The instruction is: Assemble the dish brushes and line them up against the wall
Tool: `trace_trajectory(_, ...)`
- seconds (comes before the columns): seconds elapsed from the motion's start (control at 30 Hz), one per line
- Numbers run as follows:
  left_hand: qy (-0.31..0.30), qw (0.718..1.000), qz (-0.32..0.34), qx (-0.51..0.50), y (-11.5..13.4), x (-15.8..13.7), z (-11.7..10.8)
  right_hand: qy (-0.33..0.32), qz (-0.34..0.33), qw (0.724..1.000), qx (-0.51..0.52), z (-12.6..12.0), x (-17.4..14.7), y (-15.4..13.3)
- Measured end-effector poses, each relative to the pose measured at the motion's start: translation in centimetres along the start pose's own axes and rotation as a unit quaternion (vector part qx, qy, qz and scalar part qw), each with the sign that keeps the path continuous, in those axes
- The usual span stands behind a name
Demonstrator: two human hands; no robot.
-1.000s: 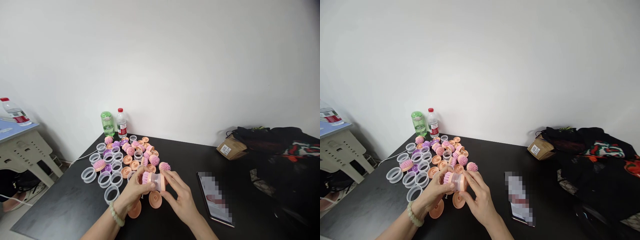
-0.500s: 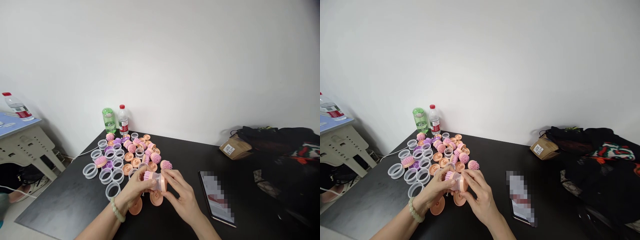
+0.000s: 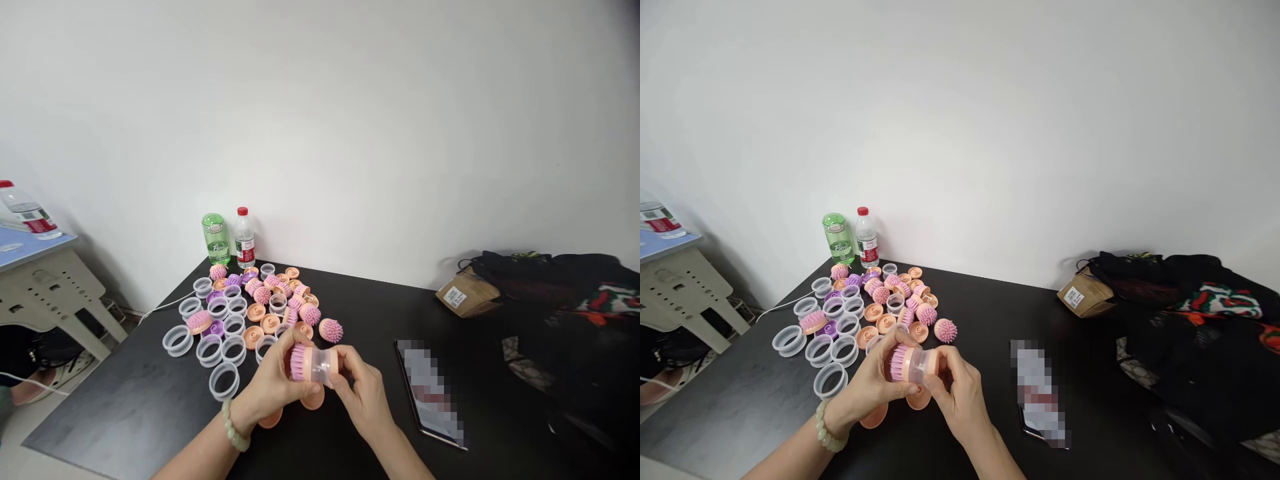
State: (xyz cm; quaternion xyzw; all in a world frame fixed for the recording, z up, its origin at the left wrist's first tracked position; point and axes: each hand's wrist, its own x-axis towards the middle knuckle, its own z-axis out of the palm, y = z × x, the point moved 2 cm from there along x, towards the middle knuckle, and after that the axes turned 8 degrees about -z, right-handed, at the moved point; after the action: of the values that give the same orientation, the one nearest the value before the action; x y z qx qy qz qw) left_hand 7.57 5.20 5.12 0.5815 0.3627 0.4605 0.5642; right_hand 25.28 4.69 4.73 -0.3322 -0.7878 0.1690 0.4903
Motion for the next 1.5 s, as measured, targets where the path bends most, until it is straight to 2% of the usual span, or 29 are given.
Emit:
trace_trajectory(0.13,0.021,1.0,0.002,0.011,0.1,0.0,0.0,-0.005,-0.01,0.999,0.035,0.0,-0.3,0.3)
trace_trajectory(0.3,0.031,0.995,0.022,0.088,0.5,-0.2,0.0,-0.025,-0.02,0.999,0.011,-0.2,-0.5,0.5)
trace_trajectory(0.7,0.089,0.969,0.06,0.223,-0.2,-0.2,0.1,-0.018,0.028,0.999,-0.005,0.6,-0.4,1.0)
trace_trajectory(0.83,0.091,0.936,0.123,0.318,0.0,-0.2,0.3,-0.018,-0.049,0.996,-0.074,0.4,0.1,0.4)
trace_trajectory(0.9,0.089,0.919,0.154,0.351,-0.2,-0.2,0.3,-0.046,-0.089,0.992,-0.081,0.1,0.5,-0.2)
trace_trajectory(0.97,0.088,0.907,0.174,0.374,-0.8,-0.2,0.2,-0.08,-0.096,0.988,-0.087,-0.2,0.9,-0.6)
trace_trajectory(1.17,0.086,0.884,0.192,0.418,-3.1,-0.1,-0.4,-0.159,-0.011,0.982,-0.098,-0.4,1.6,-0.8)
trace_trajectory(1.3,0.116,0.872,0.194,0.434,-3.0,-0.3,-0.3,-0.156,0.045,0.982,-0.102,-1.2,2.6,0.4)
trace_trajectory(1.4,0.142,0.868,0.185,0.439,-2.4,-0.4,-0.3,-0.122,0.132,0.971,-0.157,-3.3,4.3,3.5)
trace_trajectory(1.5,0.151,0.859,0.187,0.452,-2.3,-0.4,-0.5,-0.081,0.207,0.951,-0.216,-6.4,6.2,8.6)
